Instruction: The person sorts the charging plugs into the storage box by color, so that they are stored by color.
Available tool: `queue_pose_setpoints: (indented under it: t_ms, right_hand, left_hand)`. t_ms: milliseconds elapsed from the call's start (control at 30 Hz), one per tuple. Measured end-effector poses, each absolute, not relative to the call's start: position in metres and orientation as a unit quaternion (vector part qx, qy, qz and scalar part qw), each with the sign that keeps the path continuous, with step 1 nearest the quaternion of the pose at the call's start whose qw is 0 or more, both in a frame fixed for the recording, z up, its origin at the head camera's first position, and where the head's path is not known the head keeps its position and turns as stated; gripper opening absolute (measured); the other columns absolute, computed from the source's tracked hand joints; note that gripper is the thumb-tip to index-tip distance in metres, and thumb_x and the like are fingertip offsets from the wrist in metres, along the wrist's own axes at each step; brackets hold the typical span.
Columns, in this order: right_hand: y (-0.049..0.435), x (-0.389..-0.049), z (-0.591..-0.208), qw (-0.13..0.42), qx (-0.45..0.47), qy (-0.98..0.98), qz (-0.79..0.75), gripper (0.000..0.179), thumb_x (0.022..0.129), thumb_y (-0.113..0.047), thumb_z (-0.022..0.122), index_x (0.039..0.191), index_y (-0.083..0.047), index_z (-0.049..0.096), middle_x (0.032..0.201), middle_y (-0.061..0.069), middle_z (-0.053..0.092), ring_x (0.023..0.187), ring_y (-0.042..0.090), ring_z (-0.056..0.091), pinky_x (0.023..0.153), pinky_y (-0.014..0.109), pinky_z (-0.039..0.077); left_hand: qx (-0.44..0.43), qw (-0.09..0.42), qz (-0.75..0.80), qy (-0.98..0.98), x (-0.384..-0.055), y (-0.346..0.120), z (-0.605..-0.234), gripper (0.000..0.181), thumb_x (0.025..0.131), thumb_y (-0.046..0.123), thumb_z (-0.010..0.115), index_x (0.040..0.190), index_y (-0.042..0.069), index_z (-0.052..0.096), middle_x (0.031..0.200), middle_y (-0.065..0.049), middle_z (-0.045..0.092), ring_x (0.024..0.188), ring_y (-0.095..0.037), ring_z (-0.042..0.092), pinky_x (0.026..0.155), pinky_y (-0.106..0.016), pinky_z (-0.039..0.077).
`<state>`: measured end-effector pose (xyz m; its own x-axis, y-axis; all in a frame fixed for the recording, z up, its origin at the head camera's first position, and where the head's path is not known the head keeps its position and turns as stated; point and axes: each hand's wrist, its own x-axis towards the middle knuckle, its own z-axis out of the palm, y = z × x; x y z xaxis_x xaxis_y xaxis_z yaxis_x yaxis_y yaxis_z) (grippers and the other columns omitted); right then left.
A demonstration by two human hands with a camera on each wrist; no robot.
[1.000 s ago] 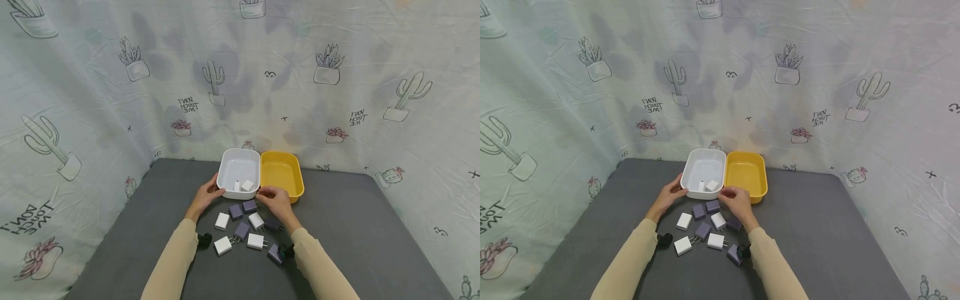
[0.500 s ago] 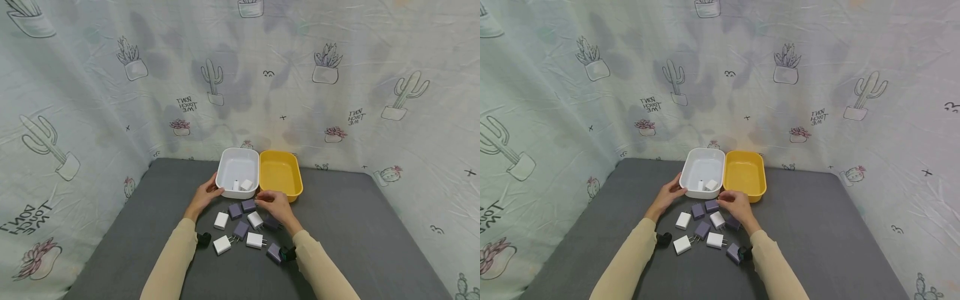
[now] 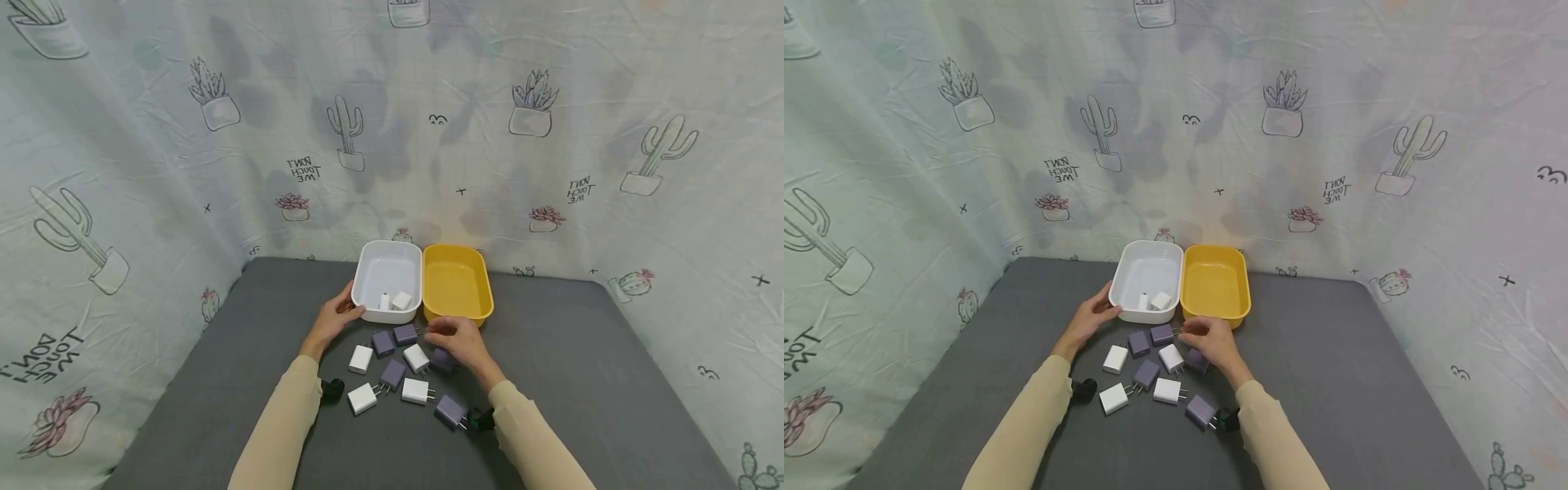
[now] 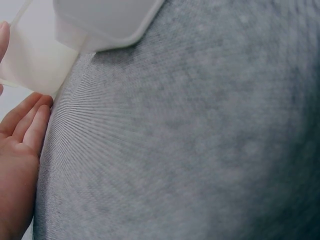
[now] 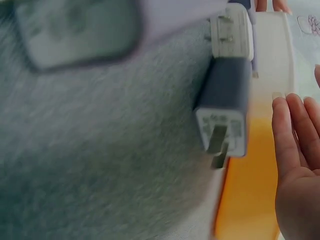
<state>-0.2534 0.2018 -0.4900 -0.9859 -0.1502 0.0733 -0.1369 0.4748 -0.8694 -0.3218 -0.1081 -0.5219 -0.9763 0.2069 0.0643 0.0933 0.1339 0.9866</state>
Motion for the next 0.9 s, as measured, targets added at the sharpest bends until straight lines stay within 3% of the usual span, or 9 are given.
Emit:
queue_pose_setpoints:
  t_ms: [367, 700, 900]
  right_hand:
    - [0.218, -0.250, -0.510, 0.021, -0.068, 0.849, -0.523, 0.027, 0.076, -0.015, 0.084, 0.099, -0.005, 0.075, 0.096, 0.010, 0.075, 0.084, 0.014, 0.069, 0.071, 0.018, 0.054]
    - [0.227, -0.245, -0.518, 0.042, -0.055, 0.839, -0.539, 0.032, 0.075, -0.017, 0.085, 0.103, -0.004, 0.074, 0.097, 0.010, 0.075, 0.085, 0.012, 0.071, 0.073, 0.018, 0.056]
    - [0.229, -0.243, -0.520, 0.049, -0.067, 0.840, -0.536, 0.036, 0.078, -0.012, 0.082, 0.109, 0.002, 0.071, 0.104, 0.017, 0.074, 0.092, 0.020, 0.071, 0.076, 0.018, 0.056]
  left_hand:
    - [0.098, 0.049, 0.646, 0.755, -0.315, -0.106, -0.511, 0.082, 0.089, 0.021, 0.073, 0.155, 0.013, 0.026, 0.156, -0.016, 0.033, 0.141, -0.031, 0.039, 0.113, -0.044, 0.037]
    - [0.098, 0.052, 0.646, 0.755, -0.312, -0.107, -0.510, 0.081, 0.090, 0.020, 0.072, 0.155, 0.013, 0.024, 0.157, -0.018, 0.032, 0.142, -0.033, 0.037, 0.113, -0.045, 0.037]
    - [0.095, 0.049, 0.647, 0.755, -0.313, -0.104, -0.509, 0.081, 0.089, 0.020, 0.073, 0.155, 0.013, 0.025, 0.156, -0.019, 0.032, 0.142, -0.034, 0.038, 0.113, -0.045, 0.037]
